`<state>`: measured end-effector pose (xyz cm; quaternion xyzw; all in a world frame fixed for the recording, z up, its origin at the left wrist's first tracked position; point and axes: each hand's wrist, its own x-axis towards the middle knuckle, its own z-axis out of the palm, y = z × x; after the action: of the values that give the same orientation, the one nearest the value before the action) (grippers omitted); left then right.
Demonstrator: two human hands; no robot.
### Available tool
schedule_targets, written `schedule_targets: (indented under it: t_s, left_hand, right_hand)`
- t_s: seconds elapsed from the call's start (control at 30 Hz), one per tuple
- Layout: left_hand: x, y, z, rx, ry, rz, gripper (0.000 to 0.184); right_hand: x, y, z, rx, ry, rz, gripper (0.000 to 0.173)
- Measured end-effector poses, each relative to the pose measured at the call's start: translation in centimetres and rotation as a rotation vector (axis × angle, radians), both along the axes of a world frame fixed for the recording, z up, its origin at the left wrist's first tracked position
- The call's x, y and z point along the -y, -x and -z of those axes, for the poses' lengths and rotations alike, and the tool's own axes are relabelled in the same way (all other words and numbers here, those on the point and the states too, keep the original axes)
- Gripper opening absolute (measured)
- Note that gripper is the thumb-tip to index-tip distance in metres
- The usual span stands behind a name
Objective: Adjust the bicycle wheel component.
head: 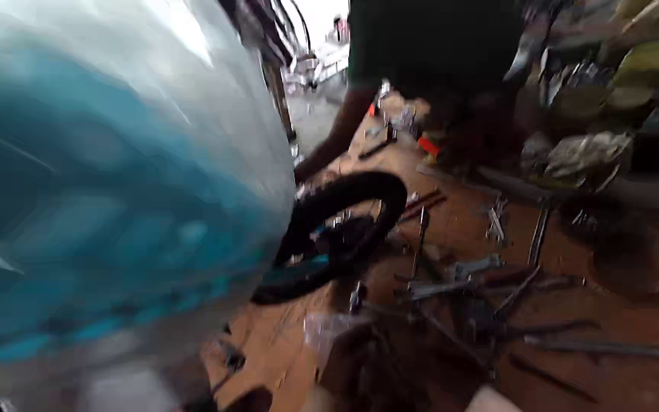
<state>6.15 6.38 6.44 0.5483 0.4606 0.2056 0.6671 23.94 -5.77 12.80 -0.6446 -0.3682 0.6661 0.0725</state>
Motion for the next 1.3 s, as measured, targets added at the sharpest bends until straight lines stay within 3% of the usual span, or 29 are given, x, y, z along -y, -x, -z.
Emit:
schedule_targets:
  t_s: [0.07,0.17,0.3,0.5,0.6,0.73,0.8,0.9,1.07,1.3]
  left_hand:
    - [-0.6,0.7,0.9,-0.004,-0.024,0.038,0.042]
    - [-0.2,1.3,2.2,0.061,0.047,-0.009,0.04]
    - [-0.2,1.3,2.3,0.293,0.105,-0.104,0.048]
    - [0.0,1.1,1.1,0.339,-0.008,-0.163,0.035]
    - [0.7,0.1,0.4,0.317,-0.097,-0.191,0.033]
    - [1.2,-0.2,1.2,0.273,-0.204,-0.133,0.016]
    - [1.5,-0.3,1.6,0.247,-0.225,-0.11,0.021]
    - [1.9,-0.6,1.8,0.278,-0.181,-0.168,0.018]
    - [2.1,-0.6,1.7,0.298,-0.02,-0.177,0.05]
    - [1.5,0.4,2.1,0.349,0.178,-0.023,0.05]
  right_hand:
    - [-1.8,-1.4,-1.7,0.095,0.006,-0.194,0.052]
    - [-0.8,-2.6,3.5,0.041,-0.132,-0.224,0.053]
    - [0.5,-4.1,6.1,-0.079,-0.139,-0.27,0.052]
    - [2.6,-5.0,5.9,-0.205,-0.047,-0.044,0.046]
    - [2.8,-4.7,5.5,-0.238,-0.045,-0.035,0.048]
    - [2.6,-4.1,4.9,-0.27,-0.103,-0.071,0.048]
    - [2.5,-3.9,5.0,-0.259,-0.119,-0.073,0.047]
    - [2.3,-3.7,5.2,-0.252,-0.127,-0.072,0.047]
    - [1.9,-3.3,5.4,-0.222,-0.177,-0.066,0.043]
    - [1.8,-3.3,4.8,-0.279,-0.206,-0.083,0.051]
